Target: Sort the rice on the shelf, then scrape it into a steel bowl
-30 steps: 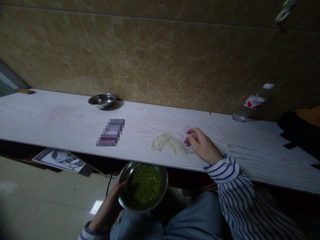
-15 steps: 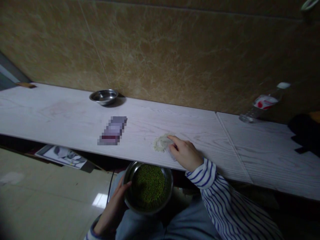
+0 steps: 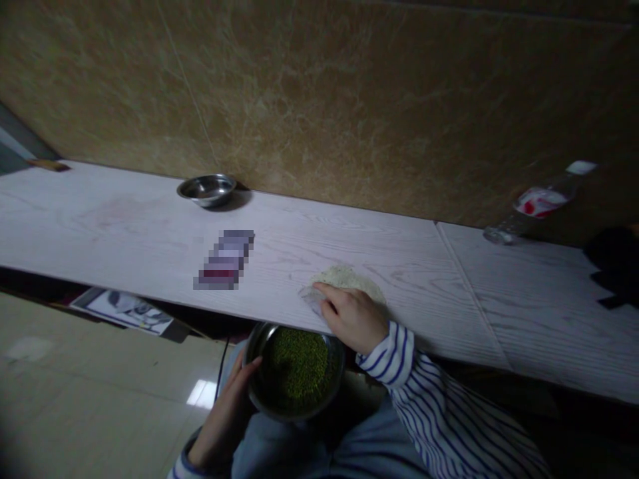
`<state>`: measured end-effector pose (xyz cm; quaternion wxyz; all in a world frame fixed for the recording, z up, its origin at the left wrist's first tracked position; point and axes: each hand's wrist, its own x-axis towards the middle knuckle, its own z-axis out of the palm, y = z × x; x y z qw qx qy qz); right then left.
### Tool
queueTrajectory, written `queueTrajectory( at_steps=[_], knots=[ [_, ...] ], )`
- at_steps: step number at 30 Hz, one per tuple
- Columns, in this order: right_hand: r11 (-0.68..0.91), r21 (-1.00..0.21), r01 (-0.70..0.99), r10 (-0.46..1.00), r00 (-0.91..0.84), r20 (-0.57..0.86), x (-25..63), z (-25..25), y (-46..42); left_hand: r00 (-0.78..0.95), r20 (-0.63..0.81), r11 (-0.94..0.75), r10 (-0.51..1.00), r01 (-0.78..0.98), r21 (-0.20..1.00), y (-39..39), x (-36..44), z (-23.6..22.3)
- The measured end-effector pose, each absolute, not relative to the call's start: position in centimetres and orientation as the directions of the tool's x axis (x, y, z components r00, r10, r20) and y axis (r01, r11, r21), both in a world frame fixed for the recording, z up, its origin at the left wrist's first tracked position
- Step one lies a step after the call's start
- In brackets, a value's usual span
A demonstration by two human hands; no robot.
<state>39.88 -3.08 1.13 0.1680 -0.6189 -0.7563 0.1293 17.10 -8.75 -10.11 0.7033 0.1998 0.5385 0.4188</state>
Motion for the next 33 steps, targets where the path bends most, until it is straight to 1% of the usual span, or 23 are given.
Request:
queueTrajectory(
  at_steps=[7,11,15,19,23,25,30,33],
  knots=[
    [0.116,-0.318,0.941,0.993,-0.102,0.060,35.8,0.9,-1.2,0.118,-0.569,0.565,0.814,-0.392,0.726,-8.6,17.1,-10.3],
    [0.045,-0.265,0.963,0.997,-0.027,0.070,36.8,0.7,-1.2,0.090,-0.568,0.553,0.818,-0.391,0.735,-8.6,17.1,-10.2],
    [-0.017,-0.245,0.969,0.998,0.032,0.060,38.7,1.0,-1.4,0.101,-0.572,0.560,0.814,-0.395,0.728,-8.4,17.4,-9.8],
    [-0.037,-0.229,0.973,0.997,0.052,0.056,40.2,1.4,-1.3,0.095,-0.539,0.524,0.837,-0.423,0.740,-8.0,18.2,-9.4],
    [-0.047,-0.202,0.978,0.997,0.058,0.047,41.5,1.4,-1.1,0.107,-0.591,0.572,0.800,-0.432,0.697,-7.9,19.1,-9.1],
    [-0.038,-0.192,0.981,0.998,0.049,0.051,42.0,1.5,-1.1,0.113,-0.594,0.580,0.797,-0.421,0.698,-7.9,19.5,-9.0],
    [-0.001,-0.203,0.979,0.996,0.020,0.088,43.4,2.0,-1.1,0.085,-0.585,0.568,0.807,-0.388,0.726,-8.1,20.4,-9.4],
    [0.005,-0.228,0.974,0.989,0.030,0.147,44.6,2.6,-1.6,0.035,-0.528,0.503,0.849,-0.365,0.784,-8.5,20.5,-10.0]
  ],
)
